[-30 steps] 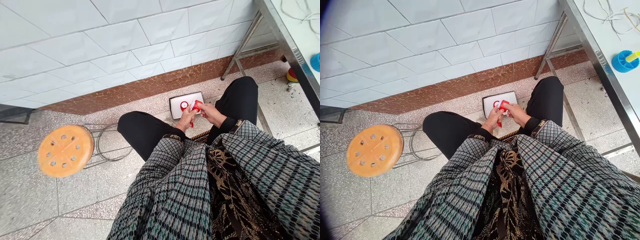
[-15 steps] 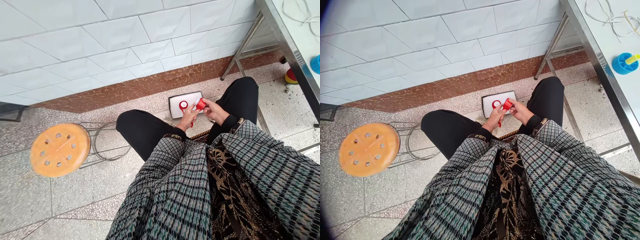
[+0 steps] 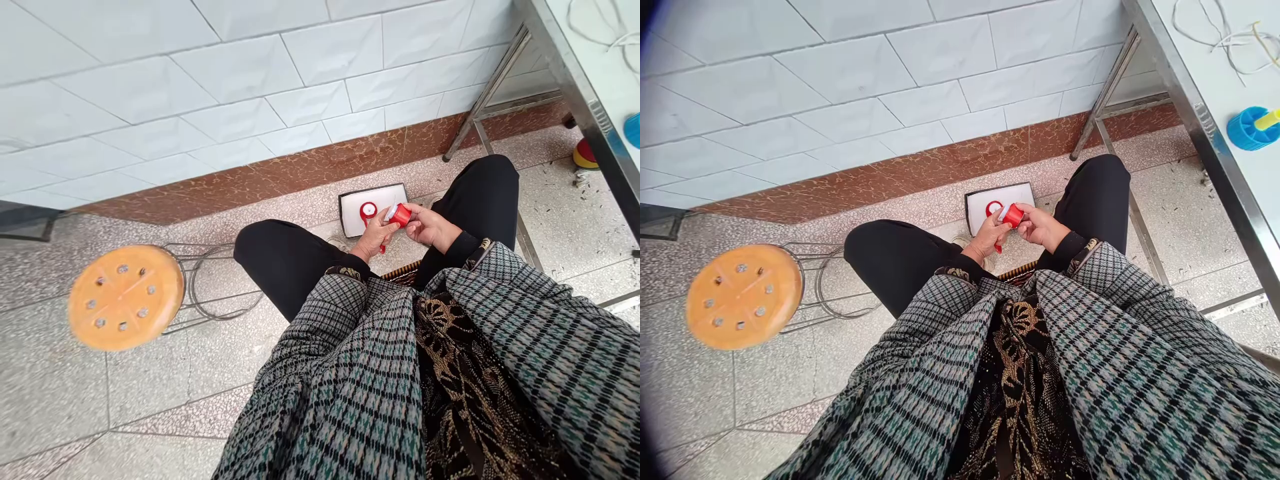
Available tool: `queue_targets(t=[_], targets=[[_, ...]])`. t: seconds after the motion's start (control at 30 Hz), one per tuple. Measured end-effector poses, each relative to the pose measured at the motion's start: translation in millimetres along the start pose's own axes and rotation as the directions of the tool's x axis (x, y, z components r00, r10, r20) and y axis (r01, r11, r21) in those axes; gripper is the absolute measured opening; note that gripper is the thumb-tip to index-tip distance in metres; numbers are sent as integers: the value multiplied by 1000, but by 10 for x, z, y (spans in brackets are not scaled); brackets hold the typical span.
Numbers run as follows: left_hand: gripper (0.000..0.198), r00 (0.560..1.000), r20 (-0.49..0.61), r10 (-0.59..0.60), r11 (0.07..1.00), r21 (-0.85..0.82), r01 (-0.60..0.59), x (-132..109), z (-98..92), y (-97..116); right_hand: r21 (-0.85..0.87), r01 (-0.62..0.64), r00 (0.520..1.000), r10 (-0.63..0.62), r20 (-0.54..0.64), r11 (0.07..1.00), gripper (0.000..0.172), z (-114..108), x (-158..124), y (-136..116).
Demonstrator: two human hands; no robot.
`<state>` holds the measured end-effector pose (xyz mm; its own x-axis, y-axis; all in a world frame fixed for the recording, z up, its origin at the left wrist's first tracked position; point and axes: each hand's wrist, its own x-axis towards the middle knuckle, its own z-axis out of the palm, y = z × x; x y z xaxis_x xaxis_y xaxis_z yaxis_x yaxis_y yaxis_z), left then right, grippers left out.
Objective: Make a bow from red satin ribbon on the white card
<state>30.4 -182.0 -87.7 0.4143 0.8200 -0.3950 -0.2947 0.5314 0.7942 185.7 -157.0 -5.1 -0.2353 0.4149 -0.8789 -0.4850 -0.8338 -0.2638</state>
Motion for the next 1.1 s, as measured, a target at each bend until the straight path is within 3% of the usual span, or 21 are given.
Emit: queue_targets(t=[0.2,0.33,0.47,0.7,0.93,1.03,1.1], targets=[[86,997,-80,0,999,-36,-3,19,10,-33,-146,304,951,-310,-20,942,23,15,74,222],[89,993,-119,-23,1000,2,23,53,22,-76,-100,367,918,-377,-120,925,28,17,84,140],[99,991,-133,-21,999,28,25,68,38,-89,21,304,947,-299,-117,953,27,14,48,-7],[116,1000,-19,0,998,56,1,36,7,-58,50,100,995,-100,-14,994,25,1,0,-58],[104,997,79,22,1000,18,-23,27,-54,-59,9,-93,996,93,9,996,28,-8,-64,-120],[100,996,79,32,999,-16,-31,16,-30,-61,14,-112,994,112,13,994,29,6,-73,-98],[96,997,66,38,998,-44,-35,14,-16,-64,18,-57,998,56,23,998,29,16,-67,-41]])
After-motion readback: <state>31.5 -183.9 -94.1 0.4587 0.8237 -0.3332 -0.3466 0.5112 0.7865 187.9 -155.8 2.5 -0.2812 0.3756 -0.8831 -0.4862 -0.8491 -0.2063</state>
